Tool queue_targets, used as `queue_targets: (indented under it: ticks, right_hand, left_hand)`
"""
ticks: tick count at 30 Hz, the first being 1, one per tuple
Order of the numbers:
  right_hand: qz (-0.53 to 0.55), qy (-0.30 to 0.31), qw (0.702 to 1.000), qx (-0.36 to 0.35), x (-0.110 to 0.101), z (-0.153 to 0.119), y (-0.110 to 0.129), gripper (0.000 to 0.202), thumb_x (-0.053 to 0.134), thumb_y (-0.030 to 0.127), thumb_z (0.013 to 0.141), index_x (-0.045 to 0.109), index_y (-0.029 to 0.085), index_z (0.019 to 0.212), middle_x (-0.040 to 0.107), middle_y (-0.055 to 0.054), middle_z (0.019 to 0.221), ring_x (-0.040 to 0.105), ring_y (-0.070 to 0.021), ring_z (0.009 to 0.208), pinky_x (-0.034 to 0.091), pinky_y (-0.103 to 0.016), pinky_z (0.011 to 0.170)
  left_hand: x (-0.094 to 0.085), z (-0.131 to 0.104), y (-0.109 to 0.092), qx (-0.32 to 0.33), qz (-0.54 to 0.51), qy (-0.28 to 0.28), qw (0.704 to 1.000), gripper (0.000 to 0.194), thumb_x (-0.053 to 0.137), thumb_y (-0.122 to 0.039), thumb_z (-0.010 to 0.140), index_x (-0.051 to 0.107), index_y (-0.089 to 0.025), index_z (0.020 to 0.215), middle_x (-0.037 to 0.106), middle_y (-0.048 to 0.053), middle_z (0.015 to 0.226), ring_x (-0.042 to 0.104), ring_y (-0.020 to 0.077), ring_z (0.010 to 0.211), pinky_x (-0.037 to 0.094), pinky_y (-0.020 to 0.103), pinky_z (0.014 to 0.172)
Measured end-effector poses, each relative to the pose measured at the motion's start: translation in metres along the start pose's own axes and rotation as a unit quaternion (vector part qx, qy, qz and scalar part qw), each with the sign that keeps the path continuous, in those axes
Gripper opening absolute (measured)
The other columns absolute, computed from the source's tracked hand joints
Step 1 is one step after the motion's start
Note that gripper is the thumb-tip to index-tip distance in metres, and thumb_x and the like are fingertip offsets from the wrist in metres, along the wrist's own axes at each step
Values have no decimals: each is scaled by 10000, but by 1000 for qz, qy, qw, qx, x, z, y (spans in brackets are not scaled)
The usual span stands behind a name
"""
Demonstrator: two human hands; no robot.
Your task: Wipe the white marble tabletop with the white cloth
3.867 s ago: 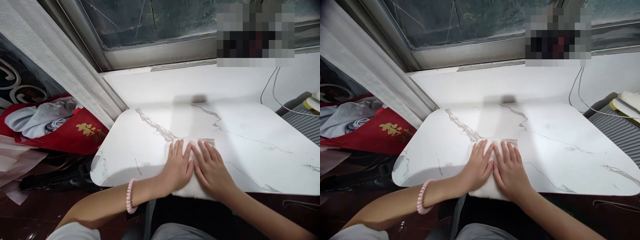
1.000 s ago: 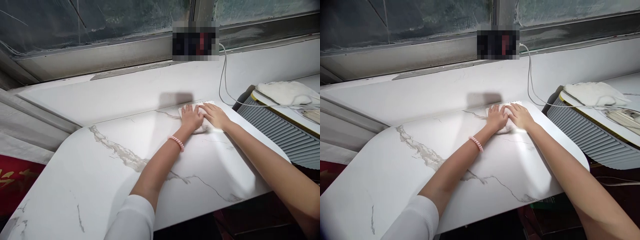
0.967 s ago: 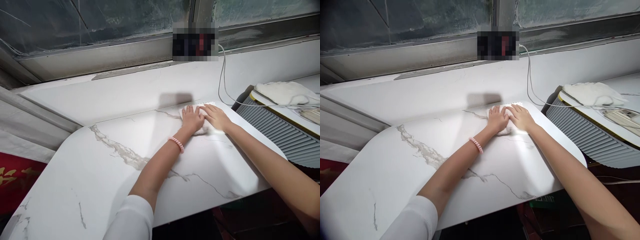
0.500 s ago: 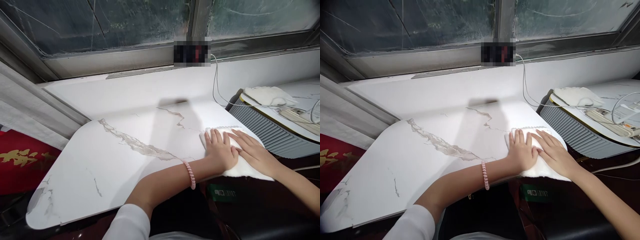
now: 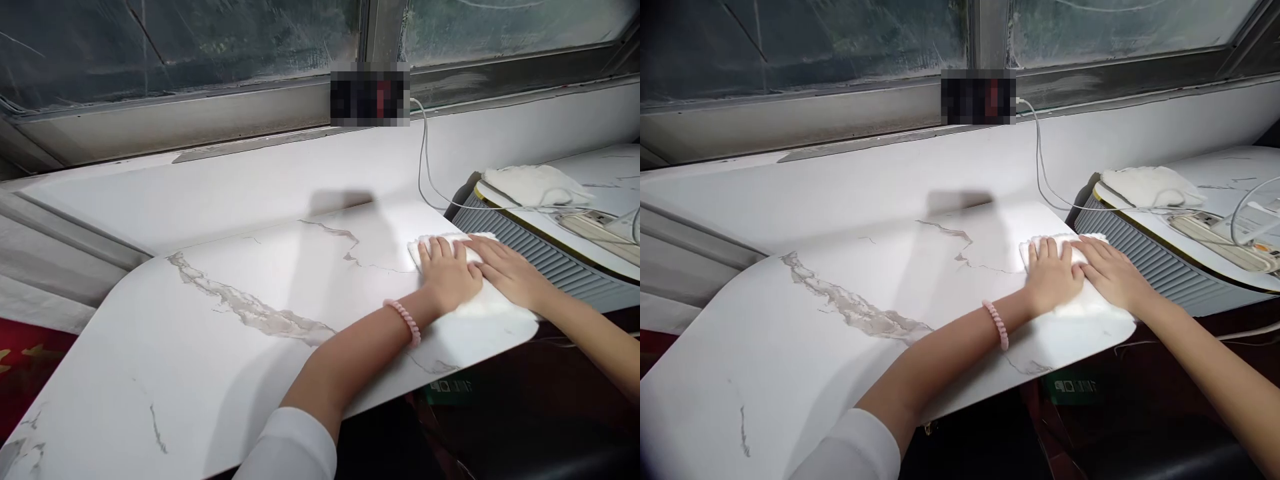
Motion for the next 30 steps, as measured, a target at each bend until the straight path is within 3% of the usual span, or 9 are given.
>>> queue_targets:
  ticks: [4,9,13,16,23,26,30]
  right_hand:
    - [7,-7,1000,-5,6,64,11,517,250,378,932,470,197,1363,450,-120,1472,373,-305,1371,326,-519,1110]
    - [11,-46,998,-43,19,138,30,487,302,345,915,514,204,1330,523,-101,1413,436,-306,1320,371,-522,1066]
    - [28,-56,997,-52,27,176,41,481,316,355,912,538,210,1313,541,-100,1393,451,-313,1297,373,-522,1053]
    - [32,-57,996,-53,31,191,46,478,303,357,921,536,227,1318,541,-98,1393,447,-321,1297,372,-534,1042]
    - [2,-66,994,-85,34,184,52,498,278,343,938,487,224,1375,512,-104,1420,438,-324,1306,376,-531,1037]
    - [-13,-64,994,-90,32,161,60,511,267,353,947,472,209,1391,478,-114,1452,416,-324,1331,365,-532,1052]
    - [-31,-62,994,-87,26,108,79,532,249,361,954,478,165,1392,450,-148,1473,393,-338,1356,356,-533,1068]
  left_hand:
    - [-6,45,44,-9,22,-7,1000,513,308,-361,967,407,-124,1411,432,147,1459,310,266,1400,161,451,1193]
    - [-13,89,103,-54,34,-1,998,507,320,-377,975,396,-164,1428,420,125,1472,312,246,1395,164,423,1186]
    - [-19,110,137,-72,32,10,997,523,287,-396,979,366,-191,1454,403,103,1492,313,244,1396,183,417,1173]
    - [-23,115,152,-78,26,7,997,513,277,-404,976,389,-210,1438,421,89,1480,330,251,1383,215,430,1155]
    - [-25,106,151,-88,38,-7,995,524,261,-377,978,376,-185,1452,390,96,1503,292,244,1407,172,437,1178]
    - [-24,87,142,-87,36,1,996,547,267,-384,981,354,-155,1469,354,120,1529,250,262,1436,139,446,1191]
    - [-26,39,119,-88,44,12,995,557,253,-387,987,320,-159,1490,324,113,1555,216,267,1458,121,465,1196]
Point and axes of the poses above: each hand's wrist, its own z-axis towards the middle knuckle, its own x-axis out of the palm, y = z × x, the point moved 7 cm from there along z, towards the middle knuckle
